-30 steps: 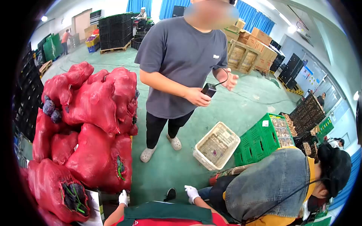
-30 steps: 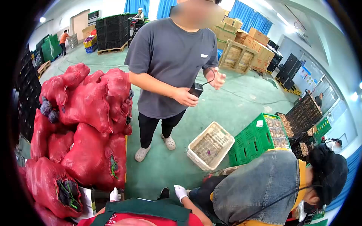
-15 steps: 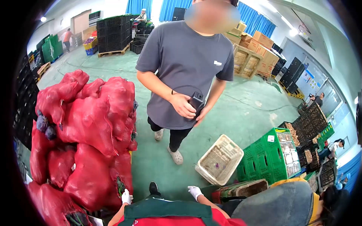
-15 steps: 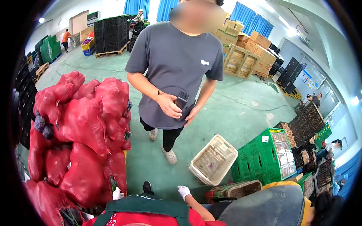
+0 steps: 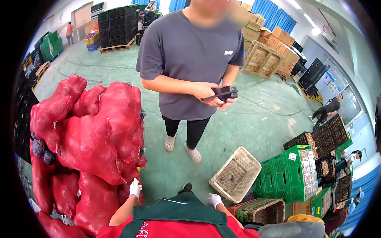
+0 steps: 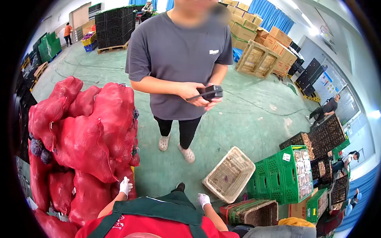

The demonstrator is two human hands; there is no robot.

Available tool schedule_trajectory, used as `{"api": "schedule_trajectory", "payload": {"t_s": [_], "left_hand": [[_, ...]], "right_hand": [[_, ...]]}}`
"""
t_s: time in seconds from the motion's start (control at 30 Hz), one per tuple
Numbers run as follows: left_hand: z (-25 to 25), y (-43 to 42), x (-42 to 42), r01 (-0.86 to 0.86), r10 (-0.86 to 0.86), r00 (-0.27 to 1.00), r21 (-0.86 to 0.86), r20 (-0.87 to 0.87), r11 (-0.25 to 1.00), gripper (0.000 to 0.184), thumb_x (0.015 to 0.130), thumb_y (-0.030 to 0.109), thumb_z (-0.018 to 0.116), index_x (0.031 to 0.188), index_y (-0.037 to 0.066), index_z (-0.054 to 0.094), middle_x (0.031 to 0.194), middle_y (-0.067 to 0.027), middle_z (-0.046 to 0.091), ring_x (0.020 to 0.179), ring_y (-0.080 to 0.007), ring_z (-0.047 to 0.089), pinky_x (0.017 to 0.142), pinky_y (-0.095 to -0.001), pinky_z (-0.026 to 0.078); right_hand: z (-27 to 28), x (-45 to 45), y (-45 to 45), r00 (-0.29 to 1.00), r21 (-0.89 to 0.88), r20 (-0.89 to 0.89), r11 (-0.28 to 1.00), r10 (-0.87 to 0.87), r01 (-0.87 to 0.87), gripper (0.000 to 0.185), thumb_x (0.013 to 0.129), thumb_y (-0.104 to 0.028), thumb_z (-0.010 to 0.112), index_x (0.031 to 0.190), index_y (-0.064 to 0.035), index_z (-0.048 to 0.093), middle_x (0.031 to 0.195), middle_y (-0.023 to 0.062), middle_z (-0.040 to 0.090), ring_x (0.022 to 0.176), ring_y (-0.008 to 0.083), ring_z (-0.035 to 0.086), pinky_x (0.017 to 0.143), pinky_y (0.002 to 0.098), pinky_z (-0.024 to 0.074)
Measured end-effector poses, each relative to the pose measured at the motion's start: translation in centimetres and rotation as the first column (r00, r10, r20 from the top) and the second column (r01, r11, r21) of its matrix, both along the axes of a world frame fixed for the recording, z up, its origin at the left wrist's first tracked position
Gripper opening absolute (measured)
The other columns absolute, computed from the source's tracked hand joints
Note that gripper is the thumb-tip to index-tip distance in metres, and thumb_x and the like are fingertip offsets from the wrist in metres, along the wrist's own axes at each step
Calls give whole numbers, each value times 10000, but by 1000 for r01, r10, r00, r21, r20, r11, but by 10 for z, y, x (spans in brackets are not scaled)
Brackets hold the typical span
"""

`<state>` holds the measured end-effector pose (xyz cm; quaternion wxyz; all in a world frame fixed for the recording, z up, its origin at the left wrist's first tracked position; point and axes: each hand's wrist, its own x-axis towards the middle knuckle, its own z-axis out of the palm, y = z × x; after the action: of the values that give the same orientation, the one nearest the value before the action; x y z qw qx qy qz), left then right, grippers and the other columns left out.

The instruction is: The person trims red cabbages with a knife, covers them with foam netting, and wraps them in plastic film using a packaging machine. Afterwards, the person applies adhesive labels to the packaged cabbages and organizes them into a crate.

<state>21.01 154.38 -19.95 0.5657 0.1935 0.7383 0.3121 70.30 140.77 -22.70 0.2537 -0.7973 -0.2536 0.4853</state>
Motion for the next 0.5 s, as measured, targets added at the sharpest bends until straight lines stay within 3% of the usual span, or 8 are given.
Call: {"api": "schedule_trajectory", "payload": {"t_s": [0.1, 0.23, 0.27, 0.3, 0.37, 0.4, 0.43, 0.5], "left_hand": [[-4, 44, 30, 30, -29, 999, -28, 23, 999, 600, 916, 625, 408, 1209, 116, 536, 846, -79, 636, 686, -173, 601, 527, -300, 393], [-6, 99, 73, 64, -64, 997, 9, 42, 998, 613, 915, 626, 406, 1218, 107, 530, 858, -80, 637, 697, -178, 605, 559, -318, 410], [-5, 114, 84, 65, -64, 998, -15, 28, 998, 619, 917, 627, 400, 1224, 106, 528, 870, -84, 641, 697, -179, 606, 562, -321, 414], [-1, 131, 95, 68, -67, 998, -37, 15, 997, 624, 918, 628, 394, 1231, 104, 525, 882, -88, 645, 697, -181, 607, 565, -324, 418], [-3, 163, 114, 82, -81, 996, -22, 23, 996, 638, 922, 633, 379, 1247, 101, 517, 915, -109, 652, 715, -195, 618, 583, -335, 433], [4, 180, 126, 60, -59, 997, -11, 52, 998, 645, 923, 635, 372, 1259, 102, 511, 936, -120, 653, 737, -206, 623, 600, -344, 442], [10, 197, 136, 40, -40, 996, 0, 78, 999, 652, 925, 637, 365, 1271, 102, 504, 957, -131, 655, 758, -218, 628, 618, -354, 451], [24, 222, 150, 67, -67, 992, 2, 104, 998, 668, 930, 634, 353, 1322, 107, 475, 1051, -159, 646, 861, -257, 640, 708, -391, 471]], "right_hand": [[2, 23, 19, 999, -46, -19, 998, -43, 42, 304, 871, -246, 559, 1060, -54, 700, 872, 105, 702, 775, 199, 648, 744, 321, 501], [-16, 75, 58, 990, -147, 107, 986, 96, -80, 276, 864, -257, 544, 958, -53, 705, 829, 108, 697, 789, 207, 650, 735, 335, 497], [-27, 94, 73, 768, -165, 375, 853, 519, -496, 273, 850, -271, 547, 936, -60, 697, 867, 128, 704, 821, 246, 669, 747, 368, 510], [-17, 102, 90, 772, -161, 376, 856, 513, -490, 273, 850, -271, 547, 936, -60, 697, 867, 128, 704, 821, 246, 669, 747, 368, 510], [23, 113, 134, 314, -387, 516, 544, 797, -744, 263, 834, -276, 548, 907, -71, 697, 919, 147, 699, 861, 295, 673, 763, 411, 516], [16, 125, 152, 526, -237, 450, 665, 721, -709, 275, 827, -292, 539, 901, -83, 700, 942, 160, 690, 869, 327, 664, 764, 440, 517], [8, 138, 175, 534, -230, 457, 675, 711, -701, 275, 827, -292, 539, 901, -83, 700, 942, 160, 690, 869, 327, 664, 764, 440, 517], [31, 144, 228, 169, -484, 514, 447, 841, -752, 230, 828, -219, 567, 943, -59, 684, 862, 176, 682, 857, 300, 669, 728, 410, 529]]}}
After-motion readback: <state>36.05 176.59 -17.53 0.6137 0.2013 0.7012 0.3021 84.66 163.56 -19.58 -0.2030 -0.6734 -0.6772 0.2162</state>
